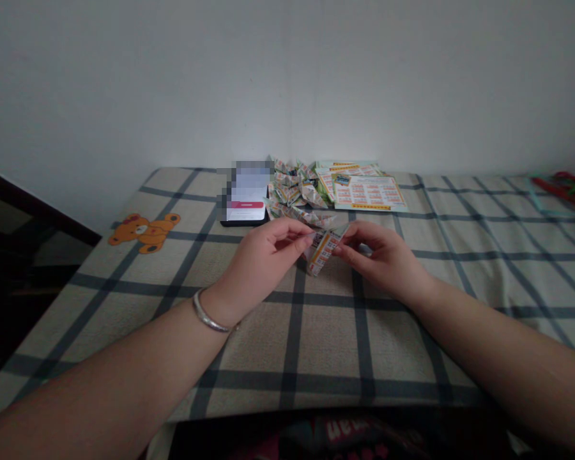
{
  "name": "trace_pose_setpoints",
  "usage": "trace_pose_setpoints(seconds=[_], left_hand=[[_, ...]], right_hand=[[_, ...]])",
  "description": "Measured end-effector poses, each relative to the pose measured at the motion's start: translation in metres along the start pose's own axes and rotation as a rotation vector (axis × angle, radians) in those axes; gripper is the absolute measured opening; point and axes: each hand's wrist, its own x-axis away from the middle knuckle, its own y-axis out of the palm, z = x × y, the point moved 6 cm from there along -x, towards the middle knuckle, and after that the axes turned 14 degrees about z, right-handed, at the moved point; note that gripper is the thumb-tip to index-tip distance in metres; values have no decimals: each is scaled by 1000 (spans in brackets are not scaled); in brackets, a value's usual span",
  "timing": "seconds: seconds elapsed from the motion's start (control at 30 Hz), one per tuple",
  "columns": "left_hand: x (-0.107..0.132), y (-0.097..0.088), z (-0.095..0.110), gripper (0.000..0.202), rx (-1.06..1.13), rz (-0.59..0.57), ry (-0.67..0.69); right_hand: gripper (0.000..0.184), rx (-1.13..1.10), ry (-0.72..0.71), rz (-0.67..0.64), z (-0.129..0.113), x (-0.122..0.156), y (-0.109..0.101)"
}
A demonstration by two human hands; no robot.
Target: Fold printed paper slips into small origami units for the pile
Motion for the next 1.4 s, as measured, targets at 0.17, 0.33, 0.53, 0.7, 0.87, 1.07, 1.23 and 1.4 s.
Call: trace_pose_setpoints(seconds=[0.17, 0.33, 0.53, 0.7, 0.87, 1.07, 1.23, 1.4], left_hand=[[0, -1, 1, 8, -5, 1, 44], [0, 2, -1, 8, 40, -22, 13], [1, 3, 2, 6, 39, -26, 18], [5, 4, 5, 12, -13, -22, 38], [7, 3, 8, 11, -152, 30, 117], [7, 5, 11, 13, -267, 3, 199], [9, 7, 13, 19, -301, -34, 225], [13, 10, 15, 37, -278, -57, 234]], right_hand=[[4, -100, 19, -10, -1, -1, 1], [2, -221, 92, -20, 3, 0, 4], [4, -227, 147, -23, 6, 1, 5], [10, -144, 185, -7, 5, 4, 4], [11, -99, 226, 3, 2, 6, 6], [12, -49, 242, 6, 5, 8, 7], [10, -68, 246, -9, 6, 8, 8], [9, -86, 238, 4, 5, 7, 7]])
